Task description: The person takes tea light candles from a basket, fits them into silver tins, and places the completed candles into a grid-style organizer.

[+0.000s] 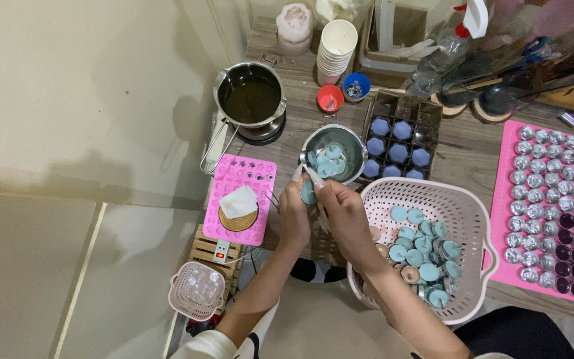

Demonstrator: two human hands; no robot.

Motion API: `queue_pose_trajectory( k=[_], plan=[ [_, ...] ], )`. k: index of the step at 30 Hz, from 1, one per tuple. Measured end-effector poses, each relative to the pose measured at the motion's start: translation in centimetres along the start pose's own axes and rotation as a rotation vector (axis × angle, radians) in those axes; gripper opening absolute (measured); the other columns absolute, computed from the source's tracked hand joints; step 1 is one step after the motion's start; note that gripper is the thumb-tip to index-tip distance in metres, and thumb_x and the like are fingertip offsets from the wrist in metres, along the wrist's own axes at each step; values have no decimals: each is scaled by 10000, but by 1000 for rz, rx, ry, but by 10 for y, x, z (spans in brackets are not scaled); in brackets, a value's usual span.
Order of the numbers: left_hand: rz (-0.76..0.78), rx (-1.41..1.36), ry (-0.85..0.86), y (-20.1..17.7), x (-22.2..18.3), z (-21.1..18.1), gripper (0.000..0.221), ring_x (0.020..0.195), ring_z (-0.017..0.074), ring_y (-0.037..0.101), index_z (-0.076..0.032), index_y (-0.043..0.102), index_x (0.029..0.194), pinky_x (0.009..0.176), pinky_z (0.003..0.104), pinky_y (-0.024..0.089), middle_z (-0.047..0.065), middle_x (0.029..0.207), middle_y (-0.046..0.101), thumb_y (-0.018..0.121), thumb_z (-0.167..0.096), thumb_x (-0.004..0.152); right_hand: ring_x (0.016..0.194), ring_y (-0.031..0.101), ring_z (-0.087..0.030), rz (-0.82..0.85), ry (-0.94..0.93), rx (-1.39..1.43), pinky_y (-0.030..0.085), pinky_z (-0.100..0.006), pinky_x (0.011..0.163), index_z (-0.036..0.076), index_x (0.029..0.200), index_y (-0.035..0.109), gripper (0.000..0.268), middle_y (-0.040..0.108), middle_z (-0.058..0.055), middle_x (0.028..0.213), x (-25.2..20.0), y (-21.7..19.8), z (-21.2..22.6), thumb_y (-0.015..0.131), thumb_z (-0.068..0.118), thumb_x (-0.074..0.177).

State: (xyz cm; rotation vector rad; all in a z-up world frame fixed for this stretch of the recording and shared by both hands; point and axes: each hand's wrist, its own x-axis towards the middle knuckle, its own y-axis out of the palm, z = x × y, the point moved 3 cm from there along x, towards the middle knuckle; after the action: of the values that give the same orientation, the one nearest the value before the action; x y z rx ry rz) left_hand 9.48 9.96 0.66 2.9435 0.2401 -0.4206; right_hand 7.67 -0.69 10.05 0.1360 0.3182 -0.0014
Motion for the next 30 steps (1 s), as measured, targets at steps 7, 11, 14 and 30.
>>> queue_pose_trajectory(
  k=[7, 11, 14, 30],
  plan=[
    [1, -41, 136, -6, -6, -35, 551, 1023, 207, 655, -10, 635, 1161, 942, 336, 505, 121, 1076, 683, 199, -343, 1112, 648, 432, -92, -65, -130, -84, 371, -260, 598, 57, 836, 534, 461, 463, 11, 713, 4, -23, 29, 367, 346, 1154],
    [35, 46, 242, 0, -12, -57, 557, 1119, 200, 661, -33, 606, 1224, 1020, 332, 508, 112, 1161, 682, 181, -378, 1121, 637, 562, -104, -56, -54, -186, 483, -266, 606, 64, 947, 578, 393, 564, -11, 729, 3, -17, 27, 351, 352, 1087],
    [48, -46, 179, 6, -18, -67, 554, 1148, 206, 647, -37, 606, 1268, 1017, 343, 518, 107, 1231, 652, 198, -377, 1109, 734, 555, -79, 10, -216, -157, 488, -255, 676, 28, 1095, 607, 331, 584, -1, 811, 0, -6, 28, 413, 296, 1103],
    [172, -379, -99, 19, -39, -88, 510, 1102, 194, 667, -2, 606, 1363, 933, 342, 538, 140, 1285, 675, 349, -347, 1089, 751, 600, -55, -40, -196, -290, 515, -230, 675, 22, 1266, 648, 284, 676, -22, 834, -10, -14, 33, 522, 186, 1071]
  ],
)
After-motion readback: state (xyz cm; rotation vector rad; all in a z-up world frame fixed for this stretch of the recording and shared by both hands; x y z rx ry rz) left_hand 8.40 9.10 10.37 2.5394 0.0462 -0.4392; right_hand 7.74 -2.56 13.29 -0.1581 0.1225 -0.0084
